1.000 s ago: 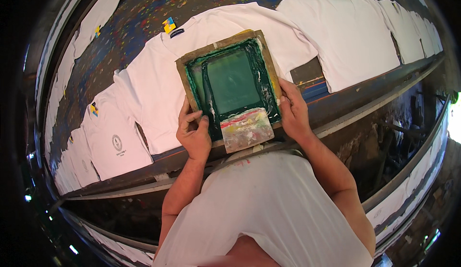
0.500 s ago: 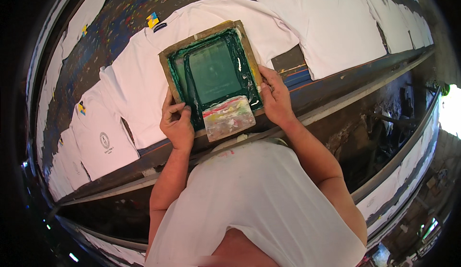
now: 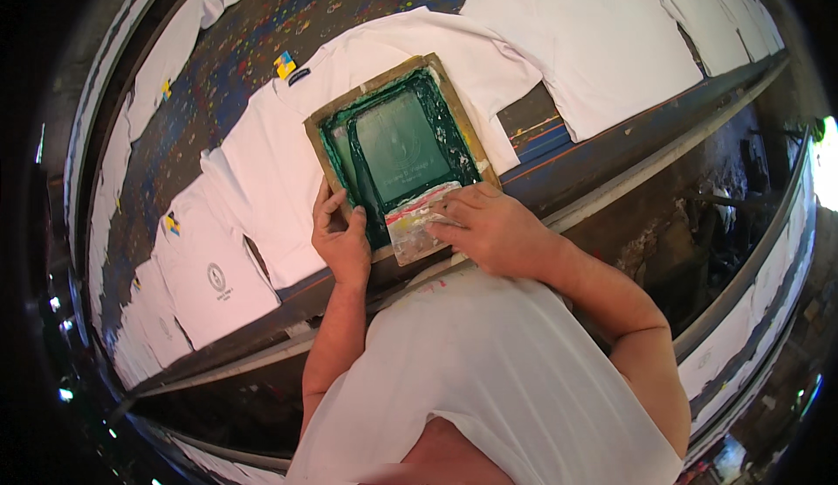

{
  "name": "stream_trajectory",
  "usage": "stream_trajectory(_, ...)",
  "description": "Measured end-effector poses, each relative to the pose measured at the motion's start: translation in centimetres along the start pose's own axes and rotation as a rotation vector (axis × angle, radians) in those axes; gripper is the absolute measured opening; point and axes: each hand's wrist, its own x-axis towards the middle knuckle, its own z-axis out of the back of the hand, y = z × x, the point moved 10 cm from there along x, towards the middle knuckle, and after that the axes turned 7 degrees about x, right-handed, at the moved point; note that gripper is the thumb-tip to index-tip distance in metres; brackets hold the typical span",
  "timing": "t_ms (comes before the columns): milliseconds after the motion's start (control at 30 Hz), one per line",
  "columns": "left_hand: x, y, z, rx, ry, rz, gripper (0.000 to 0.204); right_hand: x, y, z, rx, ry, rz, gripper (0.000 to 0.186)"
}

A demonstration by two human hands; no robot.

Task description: The person uses a squeegee to pull green ink across a screen printing frame placed on white t-shirts laid out on a table. The person repeatedly repositions the frame and repeats the squeegee stroke on successive shirts.

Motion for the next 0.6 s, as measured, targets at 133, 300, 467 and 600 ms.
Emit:
stream_trajectory(133, 1.3, -5.8, 0.2, 0.54, 0.132, -0.383, 0.054, 1.4, 0.2, 0.6, -0.039, -0.055, 0.023, 0.039)
stream_trajectory(300, 1.8, -8.5, -0.2, 1.011, 0.485, -0.614, 0.065, 4.0, -0.6, 0.0, 0.02, 0.058, -0.031, 0.043)
stream_trajectory(467, 2.5, -8.1, -0.8, 1.056, 0.626, -0.459, 0.059, 7.3, -5.5, 1.6, 0.144, 0.189, -0.129, 0.04)
stream_trajectory(600, 2.8, -7.9, -1.1, 1.098, 0.635, -0.493, 0.055, 11.8, -8.8, 2.3, 0.073, 0.075, -0.101, 0.036)
